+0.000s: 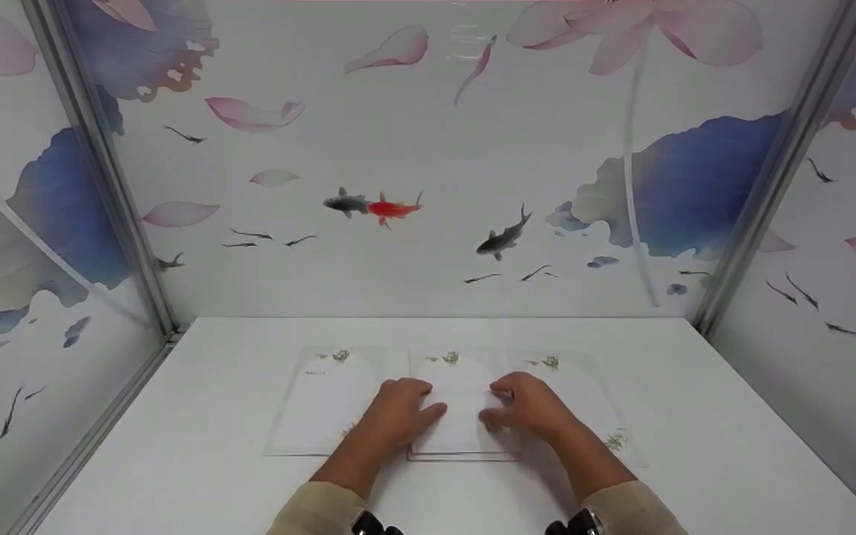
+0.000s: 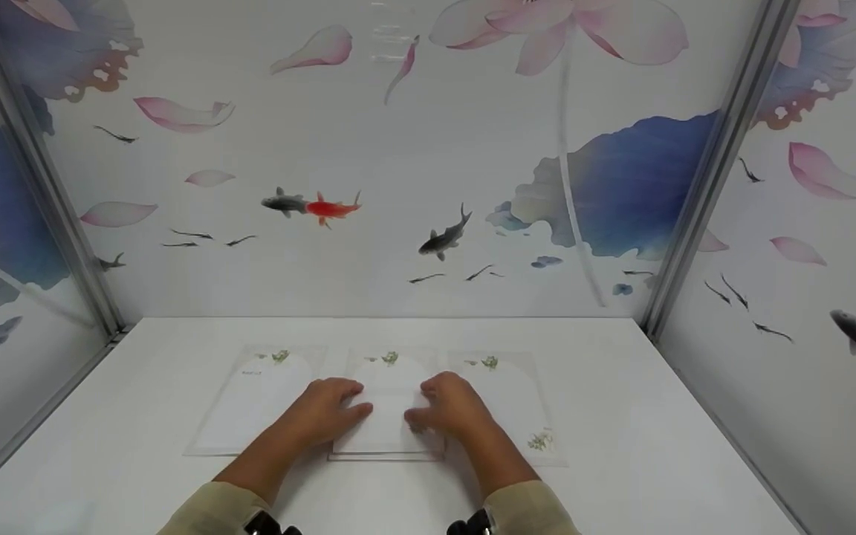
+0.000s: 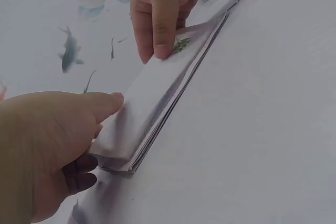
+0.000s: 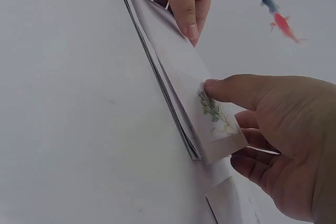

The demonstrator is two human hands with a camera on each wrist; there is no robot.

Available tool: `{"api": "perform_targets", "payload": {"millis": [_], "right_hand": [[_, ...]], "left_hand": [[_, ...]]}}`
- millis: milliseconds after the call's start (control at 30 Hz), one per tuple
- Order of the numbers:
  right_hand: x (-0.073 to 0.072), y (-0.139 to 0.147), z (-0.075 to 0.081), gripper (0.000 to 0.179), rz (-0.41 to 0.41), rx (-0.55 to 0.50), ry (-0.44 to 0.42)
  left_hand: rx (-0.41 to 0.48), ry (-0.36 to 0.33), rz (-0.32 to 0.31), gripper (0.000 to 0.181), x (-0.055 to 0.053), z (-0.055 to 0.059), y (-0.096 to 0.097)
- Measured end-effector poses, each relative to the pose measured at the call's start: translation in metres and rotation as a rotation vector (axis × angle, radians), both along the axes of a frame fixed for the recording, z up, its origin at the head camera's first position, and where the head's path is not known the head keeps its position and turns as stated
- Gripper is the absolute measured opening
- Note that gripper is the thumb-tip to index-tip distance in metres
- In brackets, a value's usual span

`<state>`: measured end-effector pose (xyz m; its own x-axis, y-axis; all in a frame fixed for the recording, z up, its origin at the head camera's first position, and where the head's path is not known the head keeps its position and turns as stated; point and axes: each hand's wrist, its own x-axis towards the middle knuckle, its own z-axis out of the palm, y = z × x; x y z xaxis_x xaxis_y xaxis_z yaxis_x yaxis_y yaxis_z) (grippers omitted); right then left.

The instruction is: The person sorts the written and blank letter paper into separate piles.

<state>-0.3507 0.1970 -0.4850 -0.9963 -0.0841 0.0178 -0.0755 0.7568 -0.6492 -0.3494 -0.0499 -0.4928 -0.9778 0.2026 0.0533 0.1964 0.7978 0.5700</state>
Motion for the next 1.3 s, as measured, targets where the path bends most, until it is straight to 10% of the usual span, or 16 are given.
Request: {"api": "perform_targets", "payload": {"millis": [500, 1300], "right_hand": [[-0.003, 0.002, 0.002, 0.043, -0.214, -0.208, -0.025], [-0.005, 0.008, 0.002, 0.04, -0.234, -0.272, -0.052]], "left_hand": [[0.286, -0.055, 0.277, 0.049, -0.001, 0.006, 0.004], [0.373, -0.055, 0.259, 0.046, -0.002, 0.0, 0.002]]}}
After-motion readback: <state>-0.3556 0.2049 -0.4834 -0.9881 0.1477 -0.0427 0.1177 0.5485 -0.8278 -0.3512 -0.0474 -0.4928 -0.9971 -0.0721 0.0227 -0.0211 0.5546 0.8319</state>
